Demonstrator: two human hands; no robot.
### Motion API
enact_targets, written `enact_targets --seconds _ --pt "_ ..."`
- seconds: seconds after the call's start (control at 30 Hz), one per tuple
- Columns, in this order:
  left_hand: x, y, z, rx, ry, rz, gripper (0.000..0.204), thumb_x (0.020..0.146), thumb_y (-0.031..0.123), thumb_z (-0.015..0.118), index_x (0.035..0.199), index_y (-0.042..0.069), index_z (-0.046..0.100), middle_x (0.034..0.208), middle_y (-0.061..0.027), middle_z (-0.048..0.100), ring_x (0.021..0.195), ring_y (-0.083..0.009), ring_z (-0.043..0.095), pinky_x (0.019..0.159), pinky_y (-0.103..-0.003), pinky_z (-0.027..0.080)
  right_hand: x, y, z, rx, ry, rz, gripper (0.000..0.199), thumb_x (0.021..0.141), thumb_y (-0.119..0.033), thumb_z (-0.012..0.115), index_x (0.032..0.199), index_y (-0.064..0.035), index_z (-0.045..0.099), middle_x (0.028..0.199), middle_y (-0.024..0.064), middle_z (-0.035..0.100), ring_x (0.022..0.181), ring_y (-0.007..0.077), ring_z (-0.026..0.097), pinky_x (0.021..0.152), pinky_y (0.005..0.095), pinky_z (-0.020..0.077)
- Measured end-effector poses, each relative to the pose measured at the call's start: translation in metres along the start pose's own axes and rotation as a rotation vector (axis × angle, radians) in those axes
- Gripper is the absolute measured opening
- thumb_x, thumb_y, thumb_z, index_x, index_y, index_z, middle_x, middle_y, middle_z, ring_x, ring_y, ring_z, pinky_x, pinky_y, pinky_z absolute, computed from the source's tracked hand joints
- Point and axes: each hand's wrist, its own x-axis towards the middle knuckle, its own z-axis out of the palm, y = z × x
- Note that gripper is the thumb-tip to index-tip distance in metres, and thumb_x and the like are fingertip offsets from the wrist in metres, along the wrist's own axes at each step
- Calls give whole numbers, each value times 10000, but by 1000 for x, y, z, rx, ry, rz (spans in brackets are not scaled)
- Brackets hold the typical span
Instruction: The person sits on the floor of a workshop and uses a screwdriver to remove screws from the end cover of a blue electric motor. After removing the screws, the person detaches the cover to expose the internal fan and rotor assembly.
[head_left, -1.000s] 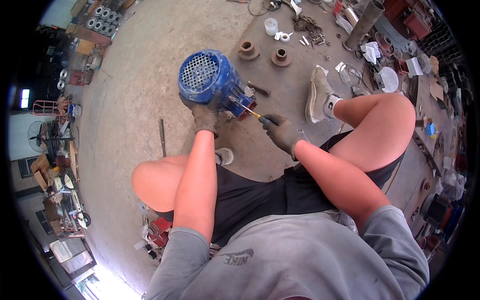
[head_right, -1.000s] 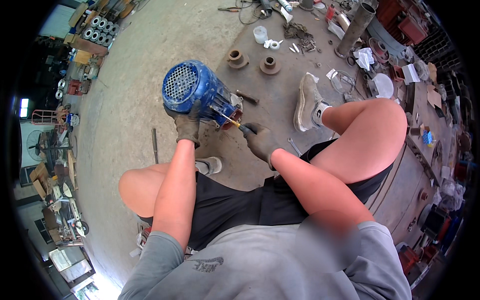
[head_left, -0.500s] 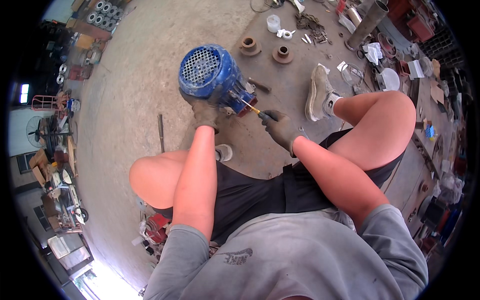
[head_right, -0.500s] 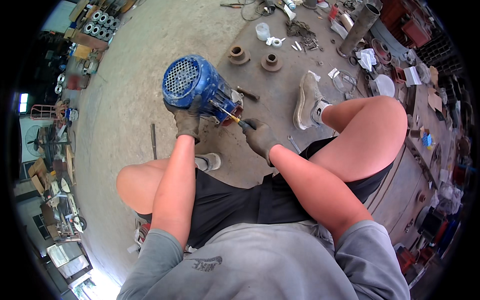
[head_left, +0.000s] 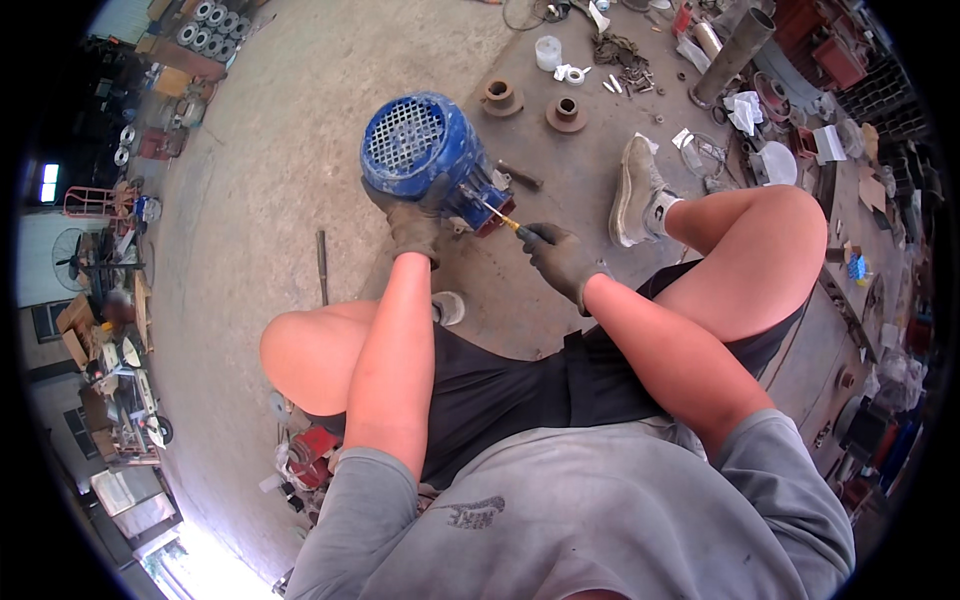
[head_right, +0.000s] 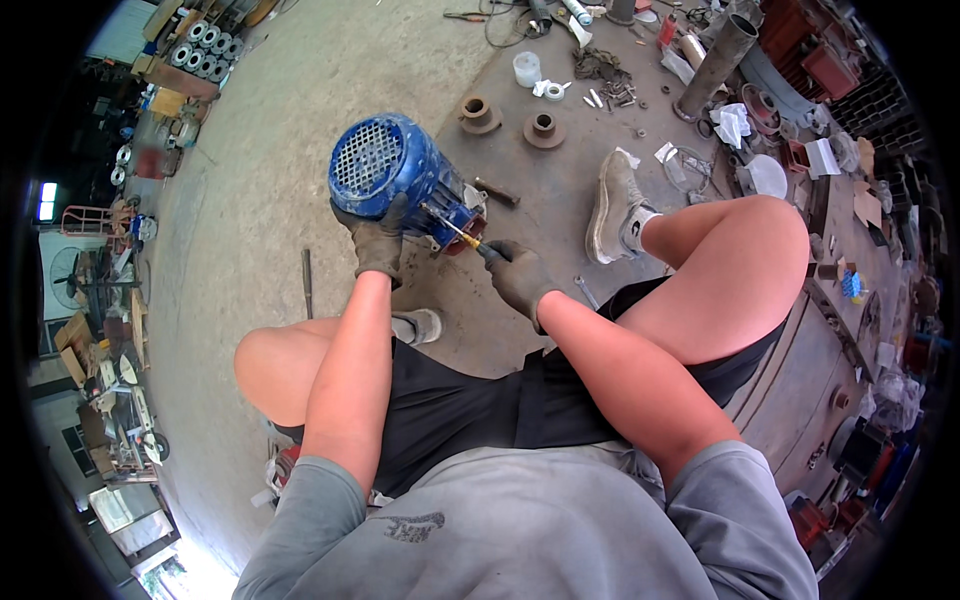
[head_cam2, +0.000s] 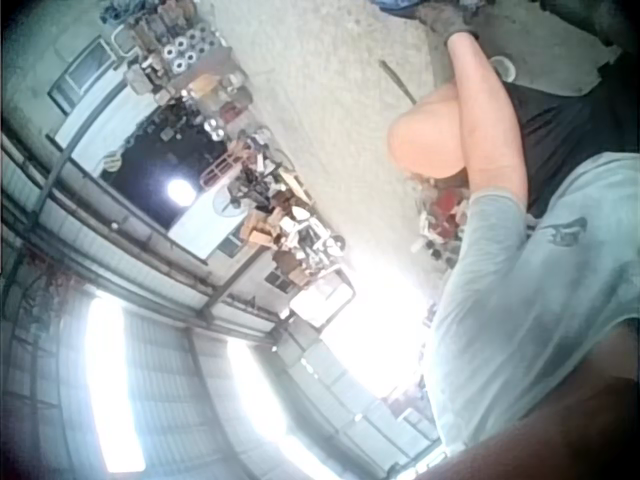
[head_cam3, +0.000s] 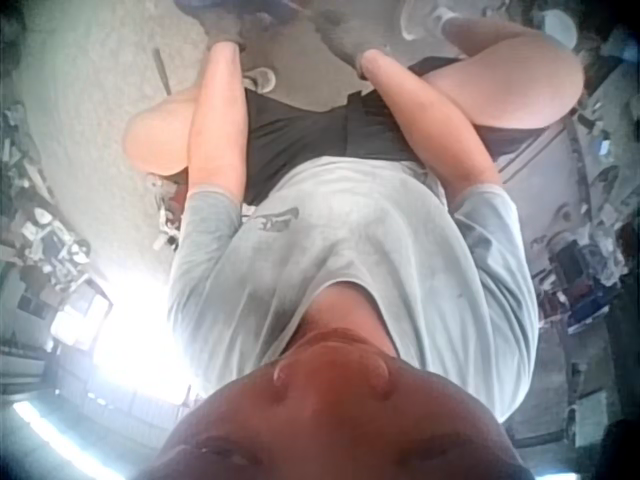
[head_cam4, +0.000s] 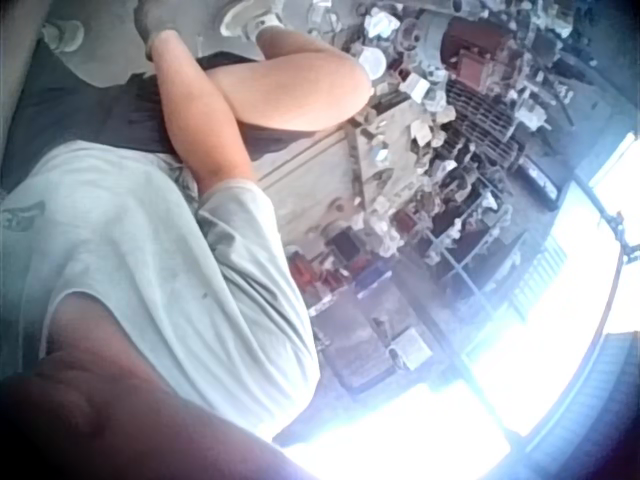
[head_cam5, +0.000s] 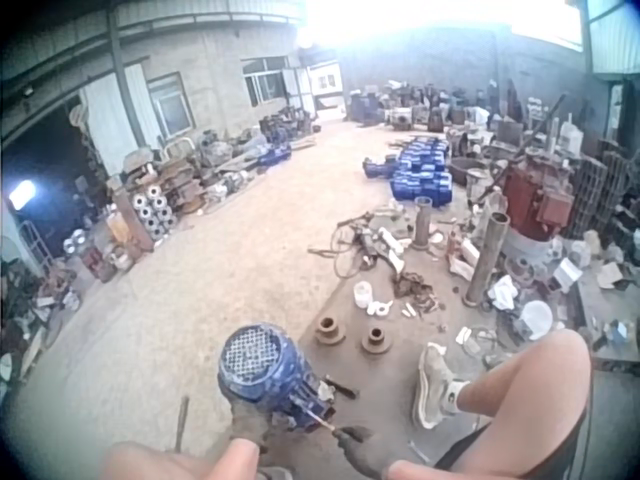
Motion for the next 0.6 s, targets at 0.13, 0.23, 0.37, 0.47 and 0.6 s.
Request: enact_targets --seconds 0.13,0.23,0.37,0.47,0.6 --pt "-2 0 2 -11 10 -20 1483 655 508 1031 1668 72 40 1635 -178 366 1495 -320 406 1271 -441 316 -5 -5 1 -9 10 -11 390 1079 -310 624 1351 -40 697 1025 89 738 808 167 657 778 353 553" --pt "3 -10 -1 30 11 10 1486 656 502 1032 1668 72 33 1636 -176 365 1494 -320 407 1270 -439 317 -9 -11 3 -49 40 -35 389 1083 -324 621 1333 -37 702 992 93 750 787 175 659 768 358 556" --pt "5 -18 -2 12 21 24 1492 651 489 1038 1670 77 29 1637 -172 363 1496 -315 402 1270 -436 318 -20 -23 5 -86 46 -23 382 1087 -334 606 1316 -44 705 974 115 760 817 203 690 776 374 563" --pt "5 -19 -2 18 20 4 1493 650 477 1041 1672 84 26 1640 -166 359 1496 -311 400 1269 -437 319 -24 -24 9 -175 76 -62 352 1089 -322 582 1298 -68 707 1015 177 768 898 301 735 814 431 571" --pt "6 -23 -2 -8 18 11 1502 655 455 1043 1672 92 -1 1643 -159 355 1493 -304 400 1271 -449 318 -24 -12 18 -438 193 -244 326 1083 -307 552 1294 -96 683 1131 257 741 1047 419 720 904 515 559"
